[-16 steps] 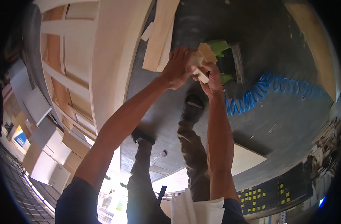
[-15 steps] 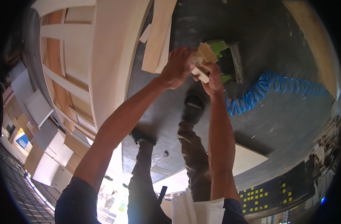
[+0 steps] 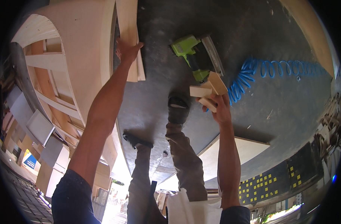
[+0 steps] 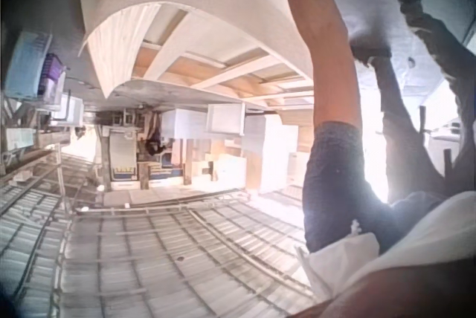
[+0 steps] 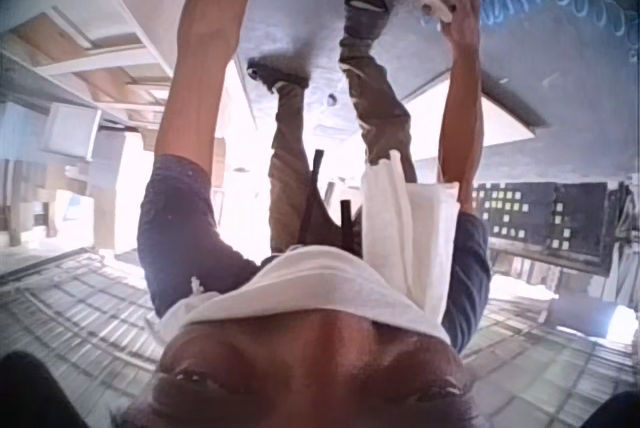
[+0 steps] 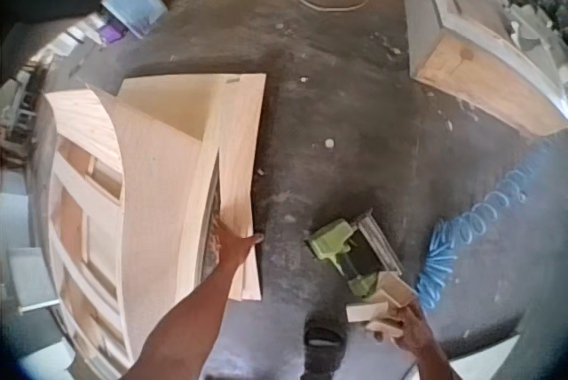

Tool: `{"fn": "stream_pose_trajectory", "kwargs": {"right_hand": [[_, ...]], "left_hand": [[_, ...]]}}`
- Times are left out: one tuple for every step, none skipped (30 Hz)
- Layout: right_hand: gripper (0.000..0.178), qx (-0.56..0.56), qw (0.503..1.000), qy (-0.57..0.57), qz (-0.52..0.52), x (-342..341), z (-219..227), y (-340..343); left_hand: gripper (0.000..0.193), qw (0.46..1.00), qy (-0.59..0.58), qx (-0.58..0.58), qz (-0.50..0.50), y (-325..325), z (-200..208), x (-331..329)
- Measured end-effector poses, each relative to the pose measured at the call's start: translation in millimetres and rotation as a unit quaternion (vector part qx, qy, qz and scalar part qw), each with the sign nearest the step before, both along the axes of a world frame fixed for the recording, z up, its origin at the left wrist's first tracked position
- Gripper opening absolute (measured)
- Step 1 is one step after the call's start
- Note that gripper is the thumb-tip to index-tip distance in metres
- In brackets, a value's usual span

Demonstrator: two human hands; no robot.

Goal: The person assembles a wooden furniture frame by placing wooden slats into a larger frame and securing them with a nail gun. The person repeatedly positions slats and uses the nail gun to fasten them in place.

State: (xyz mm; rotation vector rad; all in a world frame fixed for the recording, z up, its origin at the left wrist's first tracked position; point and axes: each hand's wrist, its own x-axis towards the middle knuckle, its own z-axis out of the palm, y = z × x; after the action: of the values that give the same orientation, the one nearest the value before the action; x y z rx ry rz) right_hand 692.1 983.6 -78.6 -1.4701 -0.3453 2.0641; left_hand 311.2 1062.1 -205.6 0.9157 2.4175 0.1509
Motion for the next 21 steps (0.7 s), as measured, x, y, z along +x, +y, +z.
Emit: {"fn": "stream_pose_trajectory", "kwargs": {"right_hand": [[0.039,-0.012,1.000,-0.007,-0.011,9.0,1.0,-11.0],[0.037,-0.030,0.999,-0.011,-0.021,13.9,5.1,-18.1],[0.038,-0.032,0.999,-0.014,-0.032,16.7,7.6,-24.5],[0.038,-0.034,0.998,-0.015,-0.043,17.4,9.1,-30.7],[0.039,-0.036,0.998,-0.020,-0.056,19.0,13.6,-36.5],[0.040,-0.032,0.998,-0.023,-0.045,22.2,14.9,-42.5],[0.040,-0.030,0.998,-0.026,-0.044,24.0,17.8,-46.4],[0.040,-0.031,0.998,-0.029,-0.043,22.3,19.9,-50.9],[0.040,-0.031,0.998,-0.031,-0.042,21.5,22.0,-54.9],[0.039,-0.037,0.998,-0.036,-0.048,22.2,21.4,-62.0],[0.039,-0.041,0.997,-0.036,-0.053,20.5,17.8,-70.4],[0.038,-0.046,0.997,-0.036,-0.057,17.0,14.8,-74.1],[0.036,-0.050,0.997,-0.029,-0.056,13.4,12.5,-76.7],[0.035,-0.056,0.997,-0.026,-0.054,8.7,13.4,-77.7],[0.033,-0.060,0.996,-0.024,-0.053,3.8,14.7,-78.3],[0.033,-0.048,0.997,-0.022,-0.050,-2.2,15.1,-78.0],[0.033,-0.038,0.998,-0.023,-0.046,-7.9,16.3,-75.8],[0.034,-0.027,0.998,-0.024,-0.042,-11.5,17.8,-73.2],[0.034,-0.029,0.999,-0.025,-0.036,-12.5,20.1,-70.5],[0.034,-0.030,0.999,-0.025,-0.033,-13.8,21.4,-67.9],[0.035,-0.030,0.999,-0.026,-0.030,-13.6,22.7,-65.5]], "left_hand": [[0.103,0.999,-0.016,0.027,0.025,-8.7,-7.6,4.3],[0.100,0.999,0.009,0.030,0.030,-14.5,-7.5,10.9],[0.096,0.998,0.034,0.034,0.036,-22.6,-6.4,18.0],[0.092,0.997,0.060,0.037,0.042,-30.0,-4.9,22.9],[0.090,0.997,0.037,0.028,0.062,-33.2,0.7,26.7],[0.088,0.996,0.015,0.020,0.082,-35.1,6.7,28.0],[0.086,0.995,-0.007,0.011,0.102,-37.4,13.0,30.4],[0.086,0.995,-0.010,-0.001,0.099,-42.4,17.5,32.7],[0.085,0.995,-0.014,-0.013,0.096,-47.7,22.1,35.8],[0.085,0.995,-0.019,-0.024,0.094,-53.2,25.8,39.3],[0.086,0.995,-0.008,-0.027,0.091,-61.0,27.0,42.1],[0.087,0.996,0.004,-0.029,0.089,-73.3,21.9,47.4],[0.088,0.996,0.015,-0.030,0.088,-84.8,16.6,53.3],[0.089,0.997,0.033,-0.023,0.073,-91.5,15.6,63.9],[0.088,0.995,0.032,-0.039,0.092,-93.5,13.2,68.3],[0.087,0.992,0.029,-0.055,0.111,-95.1,10.9,72.0],[0.087,0.988,0.025,-0.073,0.132,-97.3,10.0,78.1],[0.083,0.992,-0.016,-0.035,0.120,-97.3,9.4,75.1],[0.082,0.991,-0.031,-0.042,0.126,-98.3,9.4,76.9],[0.081,0.989,-0.045,-0.049,0.129,-94.1,13.3,78.8],[0.080,0.988,-0.059,-0.056,0.132,-90.7,16.2,80.3]]}}
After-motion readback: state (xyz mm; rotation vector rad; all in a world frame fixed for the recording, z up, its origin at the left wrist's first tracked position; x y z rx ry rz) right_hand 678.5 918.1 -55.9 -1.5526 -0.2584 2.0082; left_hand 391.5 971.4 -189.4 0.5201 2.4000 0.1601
